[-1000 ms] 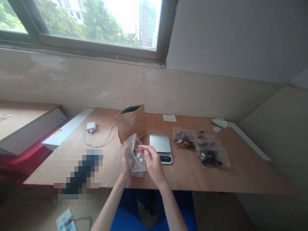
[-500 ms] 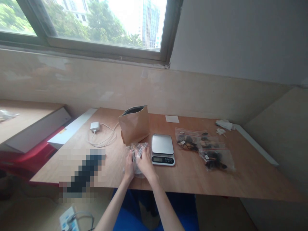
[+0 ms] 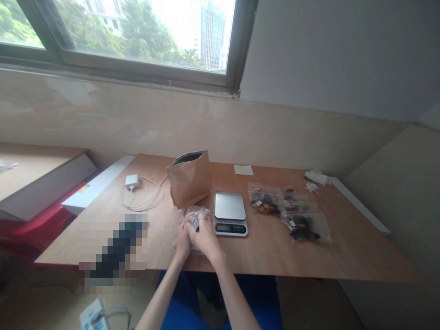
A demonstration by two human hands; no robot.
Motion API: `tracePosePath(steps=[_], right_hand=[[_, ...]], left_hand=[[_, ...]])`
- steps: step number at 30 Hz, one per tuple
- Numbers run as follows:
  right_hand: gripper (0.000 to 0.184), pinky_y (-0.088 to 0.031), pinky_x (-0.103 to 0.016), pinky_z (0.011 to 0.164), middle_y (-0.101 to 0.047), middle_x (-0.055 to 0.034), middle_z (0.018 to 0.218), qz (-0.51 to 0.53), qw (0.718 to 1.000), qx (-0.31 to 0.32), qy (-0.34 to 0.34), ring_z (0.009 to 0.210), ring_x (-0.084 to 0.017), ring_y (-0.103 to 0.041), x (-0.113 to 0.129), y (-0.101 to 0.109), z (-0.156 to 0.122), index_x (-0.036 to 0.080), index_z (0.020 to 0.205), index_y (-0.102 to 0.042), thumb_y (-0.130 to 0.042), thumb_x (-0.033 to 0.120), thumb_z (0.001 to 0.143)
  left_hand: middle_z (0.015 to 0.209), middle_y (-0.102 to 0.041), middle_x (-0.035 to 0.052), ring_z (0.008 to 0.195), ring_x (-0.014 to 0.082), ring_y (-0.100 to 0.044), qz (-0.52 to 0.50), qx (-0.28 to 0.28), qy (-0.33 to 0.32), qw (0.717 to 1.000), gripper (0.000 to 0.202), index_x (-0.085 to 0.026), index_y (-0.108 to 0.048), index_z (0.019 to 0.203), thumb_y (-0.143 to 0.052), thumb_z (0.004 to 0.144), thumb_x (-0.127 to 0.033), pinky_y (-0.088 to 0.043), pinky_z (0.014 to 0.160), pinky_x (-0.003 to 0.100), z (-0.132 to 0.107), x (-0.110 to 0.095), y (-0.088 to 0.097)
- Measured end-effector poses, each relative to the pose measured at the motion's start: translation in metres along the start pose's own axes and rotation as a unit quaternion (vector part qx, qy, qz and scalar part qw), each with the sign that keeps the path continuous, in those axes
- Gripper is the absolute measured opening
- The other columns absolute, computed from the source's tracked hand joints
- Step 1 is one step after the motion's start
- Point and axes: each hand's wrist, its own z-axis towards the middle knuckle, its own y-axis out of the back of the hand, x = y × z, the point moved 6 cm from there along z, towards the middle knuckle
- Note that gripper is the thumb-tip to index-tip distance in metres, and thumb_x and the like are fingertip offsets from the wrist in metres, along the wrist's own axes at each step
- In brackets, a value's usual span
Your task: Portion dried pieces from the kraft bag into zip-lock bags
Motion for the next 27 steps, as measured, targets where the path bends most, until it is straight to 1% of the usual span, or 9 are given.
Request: tracePosePath(steps=[2, 5, 9, 14, 16, 19, 21, 24, 27], right_hand=[[0.038, -0.036, -0.042, 0.101, -0.058, -0.0169, 0.115, -0.003, 1.000, 0.006, -0.015, 0.116, -0.028, -0.048, 0.000, -0.002, -0.001, 0.010, 0.116, -0.055, -0.052, 0.026, 0.081], [0.043, -0.034, -0.042, 0.104, -0.055, -0.0175, 0.123, -0.003, 1.000, 0.012, -0.022, 0.122, -0.028, -0.044, 0.000, -0.006, -0.002, 0.009, 0.124, -0.050, -0.048, 0.023, 0.084], [0.042, -0.036, -0.042, 0.103, -0.057, -0.0169, 0.121, 0.017, 0.999, 0.004, -0.028, 0.121, -0.027, -0.045, -0.002, -0.007, -0.005, 0.009, 0.124, -0.053, -0.046, 0.016, 0.083], [0.046, -0.037, -0.040, 0.104, -0.059, -0.0097, 0.123, 0.067, 0.997, -0.010, -0.023, 0.119, -0.023, -0.048, -0.006, -0.003, -0.005, 0.019, 0.125, -0.054, -0.048, 0.012, 0.080], [0.047, -0.035, -0.040, 0.105, -0.058, -0.0085, 0.125, 0.083, 0.996, -0.011, -0.028, 0.120, -0.022, -0.047, -0.007, -0.002, -0.005, 0.020, 0.127, -0.052, -0.049, 0.014, 0.080], [0.047, -0.034, -0.041, 0.106, -0.056, -0.0069, 0.128, 0.087, 0.996, -0.007, -0.023, 0.122, -0.023, -0.045, -0.005, 0.000, -0.006, 0.022, 0.128, -0.051, -0.052, 0.021, 0.081], [0.047, -0.033, -0.042, 0.106, -0.054, -0.0056, 0.130, 0.081, 0.997, -0.003, -0.010, 0.124, -0.023, -0.043, -0.003, 0.000, -0.006, 0.023, 0.128, -0.051, -0.053, 0.022, 0.081], [0.046, -0.031, -0.044, 0.107, -0.052, -0.0060, 0.133, 0.062, 0.998, 0.002, 0.003, 0.126, -0.024, -0.040, -0.002, -0.001, -0.006, 0.022, 0.127, -0.052, -0.051, 0.018, 0.081], [0.042, -0.031, -0.043, 0.106, -0.055, -0.0073, 0.129, 0.060, 0.998, -0.007, 0.008, 0.122, -0.023, -0.043, -0.002, -0.001, -0.006, 0.021, 0.122, -0.056, -0.049, 0.016, 0.081]], left_hand=[[0.104, -0.069, 0.0097, 0.104, 0.0264, -0.060, 0.017, 0.018, -0.009, 1.000, 0.033, -0.015, -0.068, 0.095, -0.053, 0.070, -0.030, -0.038, 0.101, 0.041, 0.002, 0.001, -0.001], [0.107, -0.068, 0.0095, 0.106, 0.0265, -0.059, 0.034, 0.007, 0.005, 0.999, 0.035, -0.016, -0.066, 0.099, -0.052, 0.070, -0.030, -0.040, 0.099, 0.041, 0.004, 0.006, 0.003], [0.110, -0.066, 0.0105, 0.108, 0.0259, -0.058, 0.047, 0.018, 0.004, 0.999, 0.033, -0.015, -0.066, 0.098, -0.053, 0.070, -0.030, -0.040, 0.098, 0.039, 0.004, 0.003, 0.002], [0.107, -0.068, 0.0102, 0.107, 0.0251, -0.059, -0.015, 0.019, 0.035, 0.999, 0.036, -0.015, -0.066, 0.100, -0.052, 0.073, -0.035, -0.040, 0.099, 0.039, -0.001, -0.003, -0.004], [0.106, -0.068, 0.0104, 0.106, 0.0261, -0.059, -0.044, 0.017, 0.054, 0.997, 0.037, -0.015, -0.067, 0.100, -0.055, 0.071, -0.035, -0.040, 0.098, 0.040, -0.003, -0.005, -0.006], [0.103, -0.069, 0.0102, 0.104, 0.0276, -0.060, -0.073, 0.010, 0.059, 0.996, 0.036, -0.014, -0.068, 0.098, -0.060, 0.066, -0.030, -0.040, 0.098, 0.041, -0.005, -0.010, -0.006], [0.100, -0.070, 0.0093, 0.102, 0.0279, -0.060, -0.072, 0.003, 0.059, 0.996, 0.033, -0.014, -0.069, 0.094, -0.061, 0.064, -0.026, -0.041, 0.096, 0.040, -0.007, -0.015, -0.005], [0.093, -0.070, 0.0084, 0.097, 0.0277, -0.062, -0.060, 0.005, 0.067, 0.996, 0.028, -0.014, -0.070, 0.088, -0.062, 0.063, -0.023, -0.043, 0.093, 0.040, -0.009, -0.020, -0.005], [0.090, -0.071, 0.0079, 0.094, 0.0265, -0.062, -0.051, 0.003, 0.062, 0.997, 0.027, -0.014, -0.069, 0.086, -0.061, 0.062, -0.024, -0.044, 0.090, 0.039, -0.009, -0.021, -0.005]])
